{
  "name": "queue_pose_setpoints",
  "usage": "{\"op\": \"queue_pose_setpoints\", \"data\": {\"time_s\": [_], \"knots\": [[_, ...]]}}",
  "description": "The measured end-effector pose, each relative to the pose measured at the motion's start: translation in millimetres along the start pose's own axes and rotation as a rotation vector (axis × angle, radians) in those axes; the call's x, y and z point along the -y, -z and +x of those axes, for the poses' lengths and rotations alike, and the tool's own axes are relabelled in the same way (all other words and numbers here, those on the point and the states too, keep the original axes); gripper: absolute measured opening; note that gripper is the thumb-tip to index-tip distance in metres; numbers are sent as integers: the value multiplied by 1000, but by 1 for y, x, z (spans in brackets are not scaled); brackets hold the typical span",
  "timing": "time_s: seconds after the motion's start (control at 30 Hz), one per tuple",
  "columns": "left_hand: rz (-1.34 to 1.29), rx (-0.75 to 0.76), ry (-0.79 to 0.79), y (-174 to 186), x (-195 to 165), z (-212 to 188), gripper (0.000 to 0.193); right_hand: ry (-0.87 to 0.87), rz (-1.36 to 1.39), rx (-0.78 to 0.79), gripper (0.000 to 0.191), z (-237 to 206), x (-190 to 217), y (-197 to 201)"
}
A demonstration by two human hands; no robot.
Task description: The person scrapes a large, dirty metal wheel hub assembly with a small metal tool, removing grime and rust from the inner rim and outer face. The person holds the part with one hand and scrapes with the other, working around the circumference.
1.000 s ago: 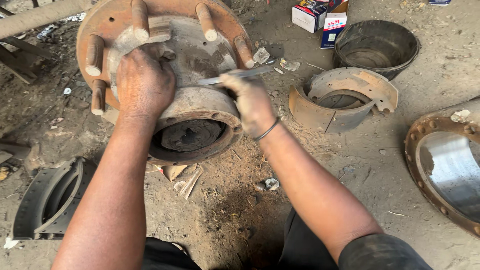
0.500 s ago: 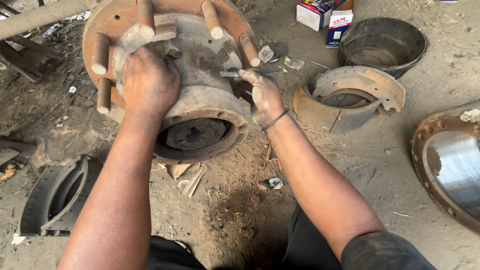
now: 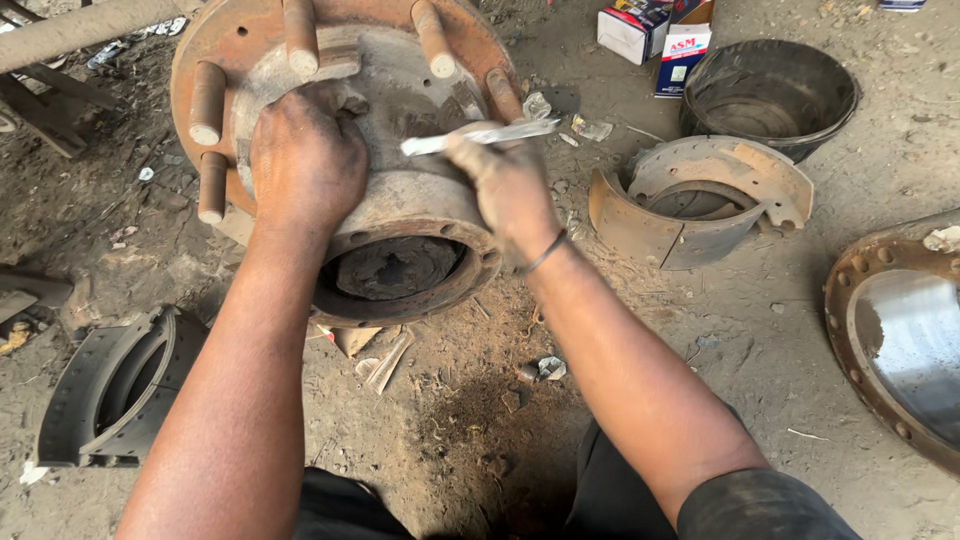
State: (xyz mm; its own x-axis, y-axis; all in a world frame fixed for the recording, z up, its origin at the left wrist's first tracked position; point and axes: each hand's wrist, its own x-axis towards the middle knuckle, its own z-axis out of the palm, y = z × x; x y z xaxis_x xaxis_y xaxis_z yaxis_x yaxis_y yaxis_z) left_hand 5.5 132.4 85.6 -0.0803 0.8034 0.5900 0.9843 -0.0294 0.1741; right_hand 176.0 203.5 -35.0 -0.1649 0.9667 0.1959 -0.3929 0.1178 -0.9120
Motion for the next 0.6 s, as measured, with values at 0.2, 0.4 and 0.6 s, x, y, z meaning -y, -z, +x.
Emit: {"op": "queue_pose_setpoints", "data": {"time_s": [0.2,0.4,0.6], "knots": [[3,12,33,-2,-3,2,20,246,-387,-111,14,8,4,4],[10,-22,13,-5,-9,2,23,794,-816,-111,11,16,24,-10],[-40,158,164,-6,-16,7,26,788,-804,147,16,30,43,0]]}}
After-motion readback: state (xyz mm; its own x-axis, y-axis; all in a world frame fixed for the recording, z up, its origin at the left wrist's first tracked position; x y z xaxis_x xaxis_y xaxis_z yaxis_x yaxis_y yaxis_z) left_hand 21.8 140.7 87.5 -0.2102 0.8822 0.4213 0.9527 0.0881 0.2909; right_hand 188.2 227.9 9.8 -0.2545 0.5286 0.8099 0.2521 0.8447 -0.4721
